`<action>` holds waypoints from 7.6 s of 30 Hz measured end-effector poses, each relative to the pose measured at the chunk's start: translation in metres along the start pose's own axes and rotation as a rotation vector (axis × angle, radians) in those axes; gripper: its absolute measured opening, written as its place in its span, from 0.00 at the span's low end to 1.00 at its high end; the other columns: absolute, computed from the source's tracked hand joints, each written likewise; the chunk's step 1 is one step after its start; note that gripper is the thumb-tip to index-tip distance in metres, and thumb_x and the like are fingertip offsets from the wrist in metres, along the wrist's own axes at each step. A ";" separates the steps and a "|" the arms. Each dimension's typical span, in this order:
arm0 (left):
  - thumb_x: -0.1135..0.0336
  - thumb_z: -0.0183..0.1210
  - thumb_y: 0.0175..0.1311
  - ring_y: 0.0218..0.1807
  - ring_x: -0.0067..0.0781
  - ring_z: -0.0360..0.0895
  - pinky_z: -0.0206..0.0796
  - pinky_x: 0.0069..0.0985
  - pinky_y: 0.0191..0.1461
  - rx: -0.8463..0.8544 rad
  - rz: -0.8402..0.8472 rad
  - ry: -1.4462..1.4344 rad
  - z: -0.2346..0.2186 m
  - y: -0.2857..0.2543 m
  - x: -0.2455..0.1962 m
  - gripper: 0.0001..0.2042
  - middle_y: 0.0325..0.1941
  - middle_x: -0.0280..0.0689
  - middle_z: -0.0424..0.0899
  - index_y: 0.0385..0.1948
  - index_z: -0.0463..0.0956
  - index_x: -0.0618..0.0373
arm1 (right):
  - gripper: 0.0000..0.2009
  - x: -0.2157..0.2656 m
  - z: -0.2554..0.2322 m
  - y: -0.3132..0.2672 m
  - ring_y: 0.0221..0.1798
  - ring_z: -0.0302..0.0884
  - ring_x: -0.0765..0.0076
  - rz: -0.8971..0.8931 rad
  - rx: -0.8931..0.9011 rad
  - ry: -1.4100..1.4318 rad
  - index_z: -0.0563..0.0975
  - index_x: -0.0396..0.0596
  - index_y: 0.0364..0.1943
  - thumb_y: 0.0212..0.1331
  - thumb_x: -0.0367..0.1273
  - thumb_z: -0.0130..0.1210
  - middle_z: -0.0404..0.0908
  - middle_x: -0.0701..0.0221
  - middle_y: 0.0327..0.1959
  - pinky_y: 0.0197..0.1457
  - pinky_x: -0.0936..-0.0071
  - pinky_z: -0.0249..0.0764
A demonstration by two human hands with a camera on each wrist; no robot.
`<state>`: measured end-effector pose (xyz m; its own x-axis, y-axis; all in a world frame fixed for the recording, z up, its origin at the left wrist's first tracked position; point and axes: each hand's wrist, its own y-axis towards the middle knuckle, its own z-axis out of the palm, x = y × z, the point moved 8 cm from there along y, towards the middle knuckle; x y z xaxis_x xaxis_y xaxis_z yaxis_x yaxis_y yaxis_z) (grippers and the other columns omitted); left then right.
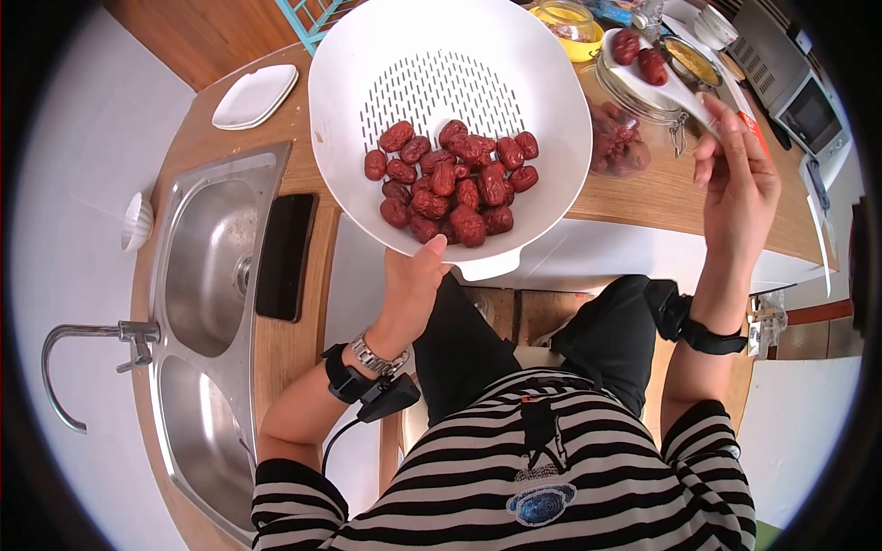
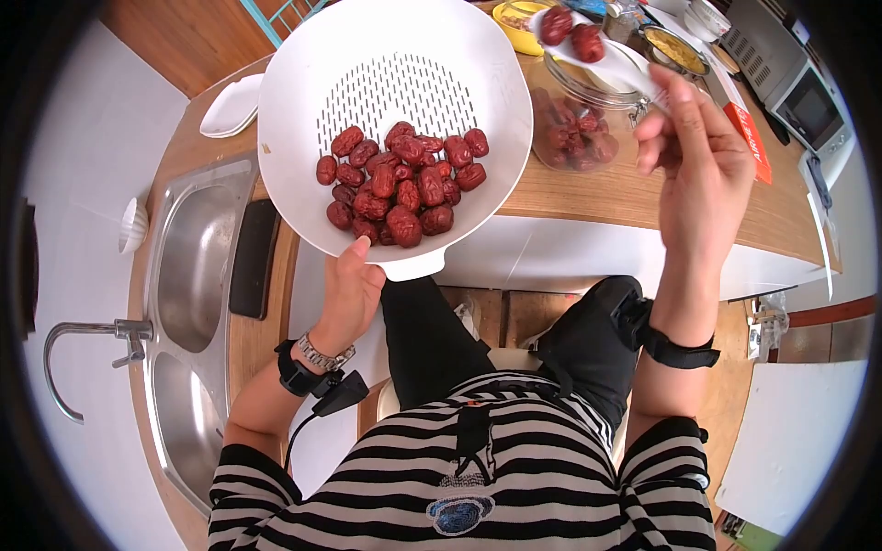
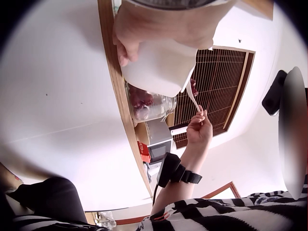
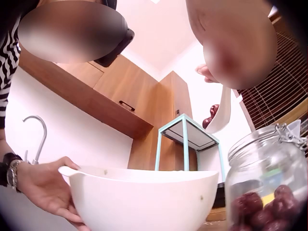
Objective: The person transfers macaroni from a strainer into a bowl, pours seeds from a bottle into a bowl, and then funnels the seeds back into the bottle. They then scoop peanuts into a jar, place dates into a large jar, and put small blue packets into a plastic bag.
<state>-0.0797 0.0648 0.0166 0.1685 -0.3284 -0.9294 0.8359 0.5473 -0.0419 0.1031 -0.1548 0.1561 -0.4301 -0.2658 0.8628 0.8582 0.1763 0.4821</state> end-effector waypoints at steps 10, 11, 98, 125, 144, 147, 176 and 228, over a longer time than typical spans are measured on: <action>0.64 0.47 0.55 0.42 0.19 0.66 0.62 0.18 0.41 -0.014 -0.012 -0.010 0.000 0.000 0.000 0.21 0.45 0.34 0.64 0.50 0.54 0.60 | 0.08 0.027 0.010 -0.005 0.17 0.70 0.83 -0.570 -0.099 -0.900 0.75 0.43 0.37 0.54 0.28 0.47 0.72 0.72 0.13 0.20 0.87 0.64; 0.64 0.47 0.55 0.41 0.19 0.66 0.62 0.18 0.40 -0.015 -0.002 0.012 -0.001 0.000 0.000 0.21 0.44 0.34 0.64 0.50 0.54 0.61 | 0.08 0.029 0.012 -0.008 0.17 0.70 0.83 -0.568 -0.097 -0.900 0.75 0.43 0.37 0.54 0.28 0.47 0.72 0.72 0.13 0.20 0.87 0.64; 0.67 0.49 0.53 0.50 0.26 0.60 0.52 0.24 0.54 0.049 0.087 0.070 0.000 0.001 -0.001 0.24 0.50 0.40 0.62 0.51 0.52 0.67 | 0.10 -0.016 -0.005 0.022 0.17 0.67 0.84 -0.201 0.156 -0.728 0.74 0.40 0.39 0.55 0.29 0.46 0.72 0.73 0.16 0.20 0.87 0.64; 0.72 0.50 0.51 0.47 0.24 0.63 0.56 0.23 0.52 0.063 0.100 0.085 0.003 -0.001 -0.002 0.21 0.47 0.38 0.64 0.47 0.56 0.67 | 0.13 -0.072 0.060 -0.075 0.09 0.59 0.85 0.514 0.547 -0.195 0.73 0.35 0.34 0.57 0.33 0.44 0.68 0.73 0.10 0.12 0.89 0.55; 0.70 0.49 0.53 0.47 0.24 0.63 0.56 0.22 0.51 0.039 0.121 0.046 0.003 0.001 -0.003 0.22 0.47 0.39 0.64 0.49 0.54 0.67 | 0.13 -0.075 0.056 -0.071 0.09 0.60 0.84 0.567 0.419 0.144 0.74 0.36 0.34 0.56 0.35 0.45 0.70 0.72 0.11 0.12 0.88 0.55; 0.70 0.50 0.52 0.47 0.24 0.63 0.55 0.22 0.51 0.037 0.117 0.052 0.001 0.001 -0.002 0.22 0.47 0.39 0.64 0.48 0.55 0.67 | 0.13 -0.069 0.055 -0.066 0.09 0.60 0.83 0.549 0.401 0.172 0.74 0.36 0.34 0.56 0.35 0.45 0.71 0.72 0.12 0.12 0.89 0.55; 0.65 0.48 0.54 0.47 0.23 0.61 0.57 0.22 0.48 0.078 0.053 0.097 -0.002 0.003 0.010 0.23 0.48 0.38 0.62 0.50 0.53 0.66 | 0.14 -0.035 -0.009 0.011 0.14 0.58 0.85 0.278 0.115 0.218 0.69 0.29 0.39 0.56 0.31 0.45 0.70 0.73 0.16 0.16 0.90 0.55; 0.73 0.50 0.49 0.46 0.25 0.63 0.56 0.23 0.51 0.057 0.083 0.263 0.009 -0.005 -0.007 0.21 0.46 0.39 0.66 0.46 0.58 0.68 | 0.11 -0.075 0.048 -0.065 0.11 0.62 0.85 0.544 0.512 -0.150 0.73 0.35 0.36 0.56 0.31 0.46 0.68 0.74 0.12 0.14 0.89 0.59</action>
<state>-0.0801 0.0576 0.0266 0.1020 -0.0689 -0.9924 0.8542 0.5174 0.0519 0.0665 -0.1009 0.0672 -0.0483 0.1094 0.9928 0.7384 0.6733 -0.0383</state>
